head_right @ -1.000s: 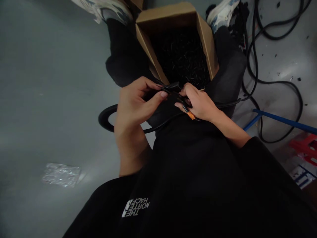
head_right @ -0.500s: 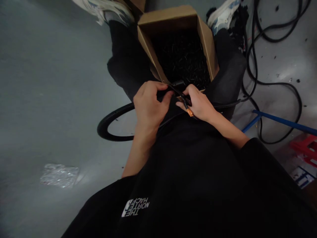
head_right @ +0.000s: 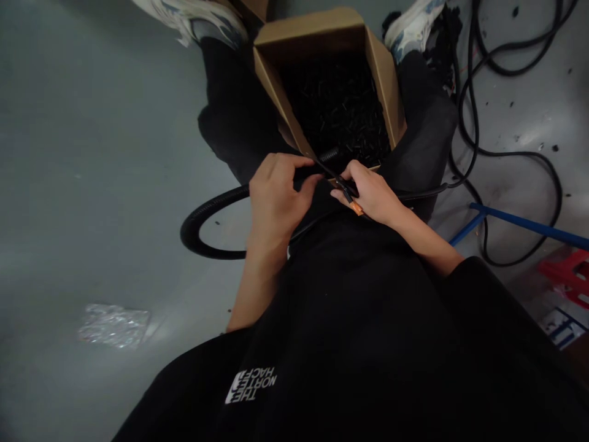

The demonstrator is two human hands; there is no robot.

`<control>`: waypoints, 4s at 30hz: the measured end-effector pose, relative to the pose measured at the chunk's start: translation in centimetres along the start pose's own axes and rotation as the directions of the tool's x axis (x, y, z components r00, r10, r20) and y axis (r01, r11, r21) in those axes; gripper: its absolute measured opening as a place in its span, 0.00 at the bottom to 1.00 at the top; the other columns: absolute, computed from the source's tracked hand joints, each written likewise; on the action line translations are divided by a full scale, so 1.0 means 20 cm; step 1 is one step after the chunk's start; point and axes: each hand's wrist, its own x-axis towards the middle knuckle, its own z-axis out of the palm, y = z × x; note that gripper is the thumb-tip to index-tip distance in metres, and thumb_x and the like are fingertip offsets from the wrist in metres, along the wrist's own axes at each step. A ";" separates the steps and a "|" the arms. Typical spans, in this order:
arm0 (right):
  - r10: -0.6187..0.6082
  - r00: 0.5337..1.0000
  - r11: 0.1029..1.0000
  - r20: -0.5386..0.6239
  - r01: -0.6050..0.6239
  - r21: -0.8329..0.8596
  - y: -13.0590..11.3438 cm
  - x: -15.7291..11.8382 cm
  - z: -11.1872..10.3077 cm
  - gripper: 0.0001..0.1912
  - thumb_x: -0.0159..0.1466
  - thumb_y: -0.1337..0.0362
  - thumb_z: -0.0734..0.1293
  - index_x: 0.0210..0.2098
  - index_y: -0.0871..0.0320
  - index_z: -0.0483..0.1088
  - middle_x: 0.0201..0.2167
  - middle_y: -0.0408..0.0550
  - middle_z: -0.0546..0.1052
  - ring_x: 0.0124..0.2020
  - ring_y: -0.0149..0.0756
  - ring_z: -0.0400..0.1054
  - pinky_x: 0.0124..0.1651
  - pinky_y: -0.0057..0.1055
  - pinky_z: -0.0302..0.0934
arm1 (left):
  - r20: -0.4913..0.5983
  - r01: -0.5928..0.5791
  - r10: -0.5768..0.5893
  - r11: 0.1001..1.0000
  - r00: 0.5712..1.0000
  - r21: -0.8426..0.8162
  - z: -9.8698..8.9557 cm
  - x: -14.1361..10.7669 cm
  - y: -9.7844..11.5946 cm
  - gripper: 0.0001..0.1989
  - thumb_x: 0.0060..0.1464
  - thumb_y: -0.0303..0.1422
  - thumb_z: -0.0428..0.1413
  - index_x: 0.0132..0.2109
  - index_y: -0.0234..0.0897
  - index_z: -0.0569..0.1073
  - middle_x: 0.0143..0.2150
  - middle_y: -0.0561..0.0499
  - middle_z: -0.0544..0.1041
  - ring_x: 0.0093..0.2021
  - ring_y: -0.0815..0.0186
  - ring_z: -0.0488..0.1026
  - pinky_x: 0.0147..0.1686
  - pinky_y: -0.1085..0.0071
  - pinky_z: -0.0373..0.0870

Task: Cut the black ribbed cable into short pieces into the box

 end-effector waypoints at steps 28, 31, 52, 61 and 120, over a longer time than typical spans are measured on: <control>-0.011 0.998 0.998 -0.063 0.007 -0.057 -0.05 -0.04 0.01 0.18 0.69 0.48 0.73 0.46 0.51 0.66 0.45 0.45 0.77 0.42 0.38 0.72 0.46 0.39 0.70 | 0.105 0.163 -0.146 0.971 0.984 -0.173 -0.19 0.11 0.05 0.13 0.64 0.44 0.69 0.51 0.48 0.78 0.48 0.50 0.85 0.51 0.54 0.84 0.56 0.57 0.80; -0.019 0.997 1.000 -0.079 0.020 0.007 -0.04 -0.04 0.02 0.21 0.69 0.44 0.72 0.45 0.51 0.64 0.45 0.45 0.77 0.40 0.38 0.72 0.45 0.39 0.70 | 0.122 0.131 -0.113 0.980 0.986 -0.150 -0.17 0.10 0.06 0.09 0.64 0.41 0.68 0.48 0.48 0.79 0.46 0.51 0.86 0.48 0.55 0.83 0.52 0.60 0.80; -0.100 0.995 0.994 -0.012 0.100 -0.034 -0.09 -0.04 -0.09 0.28 0.67 0.38 0.75 0.47 0.51 0.63 0.43 0.44 0.77 0.39 0.37 0.74 0.45 0.39 0.71 | 0.250 0.083 -0.075 0.996 0.965 -0.020 -0.17 0.07 0.22 0.14 0.72 0.43 0.56 0.52 0.41 0.81 0.48 0.48 0.87 0.46 0.59 0.83 0.48 0.66 0.76; -0.112 0.991 0.990 0.075 0.104 0.098 -0.06 -0.04 -0.10 0.33 0.65 0.31 0.74 0.44 0.52 0.64 0.42 0.45 0.77 0.38 0.36 0.73 0.44 0.37 0.70 | 0.441 0.072 -0.031 0.995 0.897 -0.076 -0.23 0.11 0.17 0.20 0.76 0.46 0.48 0.48 0.39 0.78 0.36 0.50 0.83 0.34 0.63 0.78 0.39 0.68 0.70; -0.211 0.965 0.971 -0.159 0.188 -0.146 -0.08 -0.04 -0.01 0.15 0.74 0.51 0.70 0.49 0.50 0.62 0.50 0.48 0.74 0.45 0.38 0.73 0.43 0.37 0.70 | 0.050 0.082 -0.081 0.997 0.995 -0.008 -0.25 0.09 0.23 0.23 0.81 0.48 0.41 0.69 0.40 0.65 0.66 0.42 0.75 0.66 0.58 0.76 0.62 0.54 0.77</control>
